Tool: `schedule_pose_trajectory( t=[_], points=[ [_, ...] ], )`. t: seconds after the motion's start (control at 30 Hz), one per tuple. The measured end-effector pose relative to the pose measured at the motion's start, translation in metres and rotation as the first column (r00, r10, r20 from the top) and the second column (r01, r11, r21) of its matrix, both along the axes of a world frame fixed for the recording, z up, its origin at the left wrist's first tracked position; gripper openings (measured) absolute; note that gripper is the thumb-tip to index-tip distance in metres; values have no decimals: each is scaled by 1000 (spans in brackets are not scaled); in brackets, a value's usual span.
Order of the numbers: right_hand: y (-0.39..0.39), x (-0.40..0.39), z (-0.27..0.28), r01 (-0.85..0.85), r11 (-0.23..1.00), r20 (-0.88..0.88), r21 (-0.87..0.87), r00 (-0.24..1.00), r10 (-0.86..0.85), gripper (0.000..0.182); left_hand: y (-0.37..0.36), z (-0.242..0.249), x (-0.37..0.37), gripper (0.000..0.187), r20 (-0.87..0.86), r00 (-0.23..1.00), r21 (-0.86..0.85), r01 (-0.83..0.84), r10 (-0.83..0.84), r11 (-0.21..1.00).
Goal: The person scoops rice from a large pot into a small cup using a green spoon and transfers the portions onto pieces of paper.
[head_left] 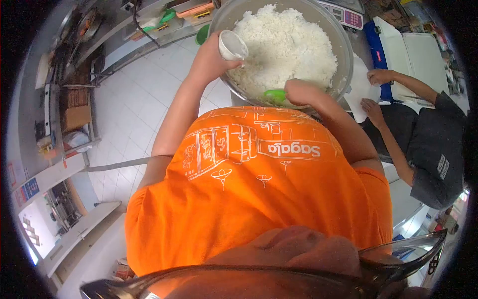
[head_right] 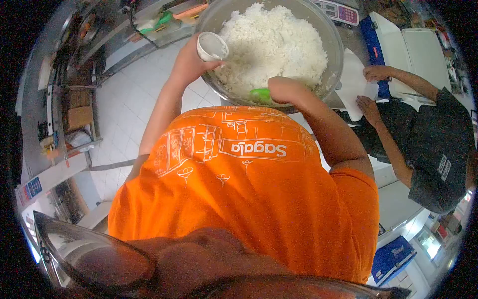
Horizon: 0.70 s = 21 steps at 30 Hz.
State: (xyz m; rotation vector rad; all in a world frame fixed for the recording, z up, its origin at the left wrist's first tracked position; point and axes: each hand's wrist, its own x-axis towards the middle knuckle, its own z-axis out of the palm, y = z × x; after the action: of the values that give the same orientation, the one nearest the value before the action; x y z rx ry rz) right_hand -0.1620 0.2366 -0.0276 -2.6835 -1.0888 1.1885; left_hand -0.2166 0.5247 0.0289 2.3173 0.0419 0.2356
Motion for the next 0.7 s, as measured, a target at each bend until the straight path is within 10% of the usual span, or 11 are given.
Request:
schedule_pose_trajectory(
  t=[0.33,0.43,0.7],
  points=[
    [30,56,19,108,967,-85,233,992,-90,21,62,-13,-62,83,85,968,-108,-227,236,968],
    [57,79,-28,148,962,256,231,944,-207,20,61,-48,-84,88,54,971,-214,-215,231,953],
    [37,19,-12,-149,985,317,83,941,115,19,25,-70,-101,93,26,975,-396,-194,223,897]
  ],
)
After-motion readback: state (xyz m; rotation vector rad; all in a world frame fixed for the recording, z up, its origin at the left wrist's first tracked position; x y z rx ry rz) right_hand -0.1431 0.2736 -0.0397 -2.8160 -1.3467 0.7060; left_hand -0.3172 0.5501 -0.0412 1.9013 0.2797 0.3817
